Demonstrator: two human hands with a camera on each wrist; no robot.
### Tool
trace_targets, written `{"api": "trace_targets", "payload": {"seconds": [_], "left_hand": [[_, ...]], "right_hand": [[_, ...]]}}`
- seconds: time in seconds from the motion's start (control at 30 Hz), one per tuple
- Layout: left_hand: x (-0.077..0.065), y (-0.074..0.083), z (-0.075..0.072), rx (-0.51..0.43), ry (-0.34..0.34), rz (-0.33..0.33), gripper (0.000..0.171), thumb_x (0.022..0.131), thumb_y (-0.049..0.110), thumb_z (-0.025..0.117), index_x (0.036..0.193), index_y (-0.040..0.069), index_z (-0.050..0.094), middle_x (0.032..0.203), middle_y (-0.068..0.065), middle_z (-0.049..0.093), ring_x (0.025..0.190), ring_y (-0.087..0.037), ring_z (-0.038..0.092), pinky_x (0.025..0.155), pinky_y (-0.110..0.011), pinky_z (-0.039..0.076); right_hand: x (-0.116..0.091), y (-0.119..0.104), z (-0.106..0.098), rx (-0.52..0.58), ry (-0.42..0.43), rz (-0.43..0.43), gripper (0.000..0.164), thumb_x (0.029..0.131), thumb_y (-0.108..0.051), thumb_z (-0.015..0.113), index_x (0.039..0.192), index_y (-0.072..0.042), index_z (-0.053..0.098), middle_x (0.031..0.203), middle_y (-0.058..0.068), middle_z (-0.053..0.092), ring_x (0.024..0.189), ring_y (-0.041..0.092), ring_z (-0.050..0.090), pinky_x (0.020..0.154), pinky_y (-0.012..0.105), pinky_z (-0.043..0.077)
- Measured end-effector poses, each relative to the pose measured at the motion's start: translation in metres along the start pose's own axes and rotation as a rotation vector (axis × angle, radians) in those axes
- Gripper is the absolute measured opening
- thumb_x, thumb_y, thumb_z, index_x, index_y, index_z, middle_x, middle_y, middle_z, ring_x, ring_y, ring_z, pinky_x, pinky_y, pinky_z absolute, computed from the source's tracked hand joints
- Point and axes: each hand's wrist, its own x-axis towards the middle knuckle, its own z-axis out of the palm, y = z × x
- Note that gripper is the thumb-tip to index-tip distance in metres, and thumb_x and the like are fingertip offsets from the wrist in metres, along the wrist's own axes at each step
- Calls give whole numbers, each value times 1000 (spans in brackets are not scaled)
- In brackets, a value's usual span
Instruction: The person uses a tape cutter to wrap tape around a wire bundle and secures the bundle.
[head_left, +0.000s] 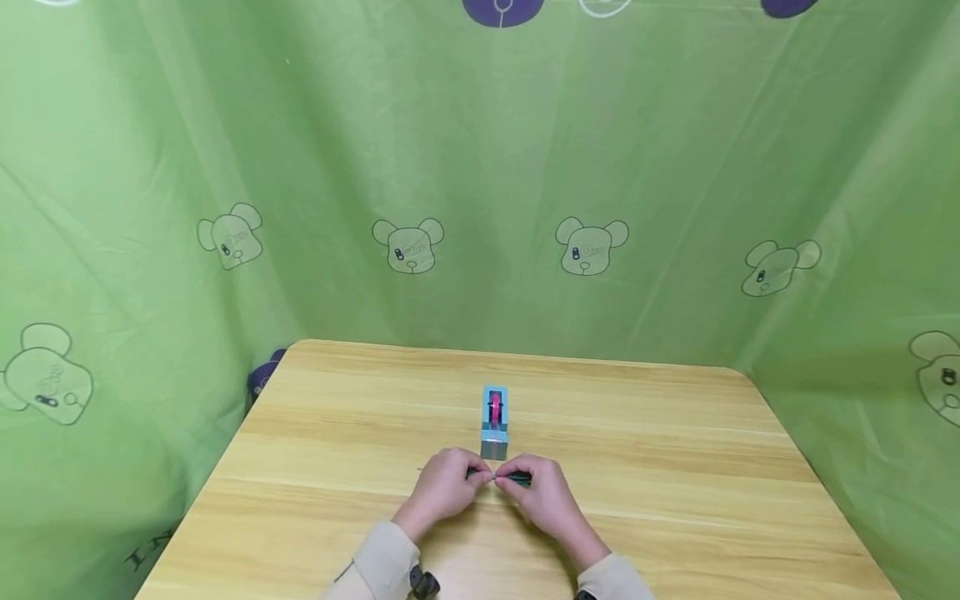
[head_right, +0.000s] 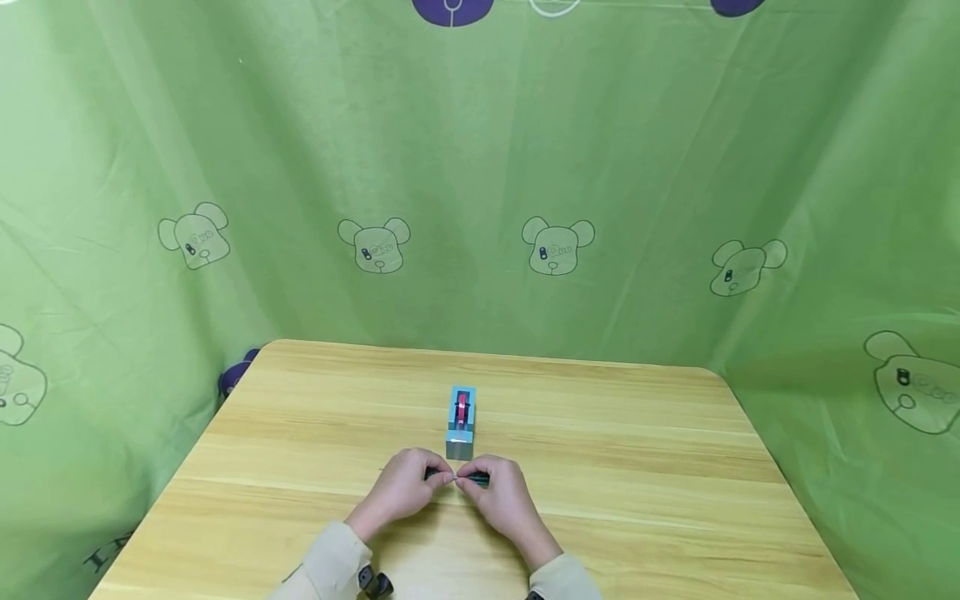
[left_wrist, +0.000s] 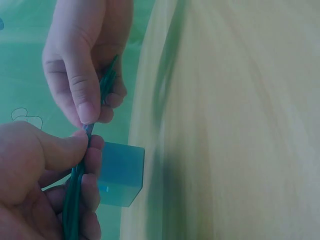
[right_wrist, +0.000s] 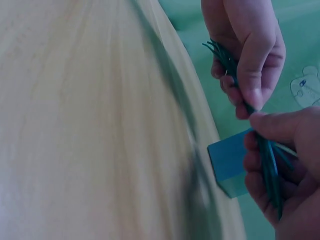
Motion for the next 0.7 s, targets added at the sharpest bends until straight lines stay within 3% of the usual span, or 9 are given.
{"api": "trace_targets", "payload": {"seconds": [0.2, 0.53, 0.7], "left_hand": [[1, 0, 2, 14, 30, 17, 4, 89, 21, 74, 89, 20, 78, 93, 11, 71, 83, -6, 62, 79, -34, 51], [1, 1, 3, 57, 72, 35, 5, 86, 19, 77, 84, 23, 77, 92, 12, 70, 86, -9, 63, 83, -37, 51], [1, 0, 4, 58, 79, 47, 3, 87, 22, 77, 84, 20, 78, 92, 11, 71, 88, -10, 64, 84, -37, 51]], "right_hand": [[1, -6, -3, -9, -3, 6, 4, 87, -13, 76, 91, -13, 75, 87, -10, 72, 86, 12, 67, 81, 33, 55], [4, -7, -7, -89, -69, -18, 6, 91, -11, 71, 94, -13, 77, 94, -3, 74, 92, 18, 69, 83, 38, 55], [5, -3, -4, -93, -61, -31, 5, 91, -12, 72, 92, -13, 77, 92, -5, 74, 90, 15, 69, 82, 35, 56]]}}
